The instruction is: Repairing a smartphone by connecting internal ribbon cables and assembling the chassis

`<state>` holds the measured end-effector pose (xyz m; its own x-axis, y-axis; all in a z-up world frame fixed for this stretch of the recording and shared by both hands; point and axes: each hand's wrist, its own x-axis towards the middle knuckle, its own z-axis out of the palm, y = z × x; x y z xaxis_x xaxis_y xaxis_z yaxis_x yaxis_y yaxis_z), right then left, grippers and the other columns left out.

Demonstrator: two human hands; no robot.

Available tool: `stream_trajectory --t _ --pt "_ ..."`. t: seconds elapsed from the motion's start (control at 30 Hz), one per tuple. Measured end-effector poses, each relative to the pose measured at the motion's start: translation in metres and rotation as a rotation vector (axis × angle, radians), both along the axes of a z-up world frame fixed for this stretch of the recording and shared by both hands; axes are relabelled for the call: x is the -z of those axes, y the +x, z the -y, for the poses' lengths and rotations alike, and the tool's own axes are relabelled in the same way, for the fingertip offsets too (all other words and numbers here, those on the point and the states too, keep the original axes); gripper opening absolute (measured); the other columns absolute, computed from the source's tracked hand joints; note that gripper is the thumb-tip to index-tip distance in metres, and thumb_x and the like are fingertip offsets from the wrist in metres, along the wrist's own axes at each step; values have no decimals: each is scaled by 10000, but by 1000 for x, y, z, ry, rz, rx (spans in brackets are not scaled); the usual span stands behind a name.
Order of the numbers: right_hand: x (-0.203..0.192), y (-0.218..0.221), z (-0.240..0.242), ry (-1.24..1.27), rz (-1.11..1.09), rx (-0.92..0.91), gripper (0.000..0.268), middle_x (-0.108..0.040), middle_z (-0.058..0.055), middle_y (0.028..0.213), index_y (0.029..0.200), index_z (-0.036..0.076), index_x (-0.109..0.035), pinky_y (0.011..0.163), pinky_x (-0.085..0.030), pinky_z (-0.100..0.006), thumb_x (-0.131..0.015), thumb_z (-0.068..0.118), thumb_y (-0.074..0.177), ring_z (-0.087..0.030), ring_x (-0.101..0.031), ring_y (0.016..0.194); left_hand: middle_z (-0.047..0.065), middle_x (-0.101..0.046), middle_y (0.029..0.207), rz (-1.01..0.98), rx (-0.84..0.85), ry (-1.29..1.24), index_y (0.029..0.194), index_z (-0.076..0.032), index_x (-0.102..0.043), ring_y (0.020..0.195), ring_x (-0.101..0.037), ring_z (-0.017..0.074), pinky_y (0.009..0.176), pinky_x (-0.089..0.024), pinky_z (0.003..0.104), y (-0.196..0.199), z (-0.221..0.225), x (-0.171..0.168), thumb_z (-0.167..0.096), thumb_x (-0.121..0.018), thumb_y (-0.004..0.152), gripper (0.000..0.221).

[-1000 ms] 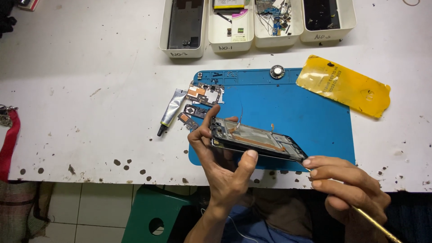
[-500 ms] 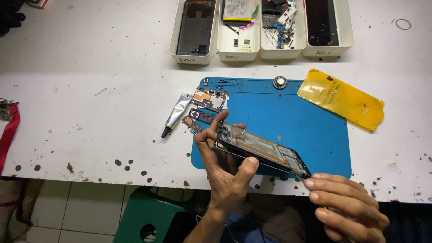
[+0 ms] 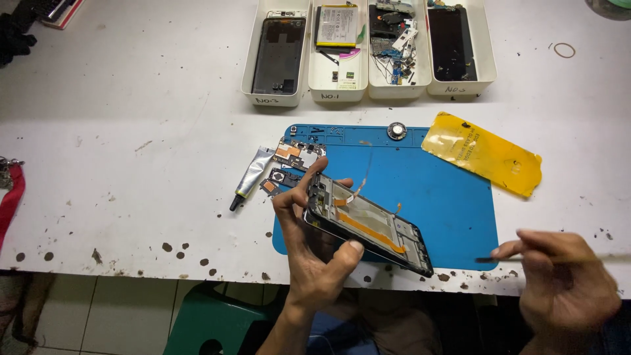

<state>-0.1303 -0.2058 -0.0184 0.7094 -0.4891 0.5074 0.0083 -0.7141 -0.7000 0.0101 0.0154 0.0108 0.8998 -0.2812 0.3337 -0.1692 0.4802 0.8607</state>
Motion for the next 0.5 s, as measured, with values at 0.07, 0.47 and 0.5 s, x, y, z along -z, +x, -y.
stream_trajectory --t 0.07,0.47,0.5 --pt "-3 2 30 -66 -167 46 200 -716 -213 922 1228 -140 -665 807 -556 -342 -621 19 1113 -274 -728 806 288 -268 1582 63 18 33 1157 -185 -284 1335 -518 386 962 -590 421 2 -1 -9 -32 -587 764 519" --pt "2 15 94 -189 -502 170 345 -771 -106 1039 1218 25 -799 741 -594 -325 -820 215 932 -172 -689 743 219 -394 1445 454 74 443 1220 -169 -385 1307 -535 281 854 -590 319 34 2 -61 -88 -685 761 554" --pt "0 19 95 -199 -543 149 410 -773 -153 1170 1227 -1 -782 683 -637 -375 -814 238 895 -223 -710 717 217 -423 1441 491 75 467 1231 -152 -399 1406 -507 319 876 -586 347 37 3 -67 -93 -662 751 550"
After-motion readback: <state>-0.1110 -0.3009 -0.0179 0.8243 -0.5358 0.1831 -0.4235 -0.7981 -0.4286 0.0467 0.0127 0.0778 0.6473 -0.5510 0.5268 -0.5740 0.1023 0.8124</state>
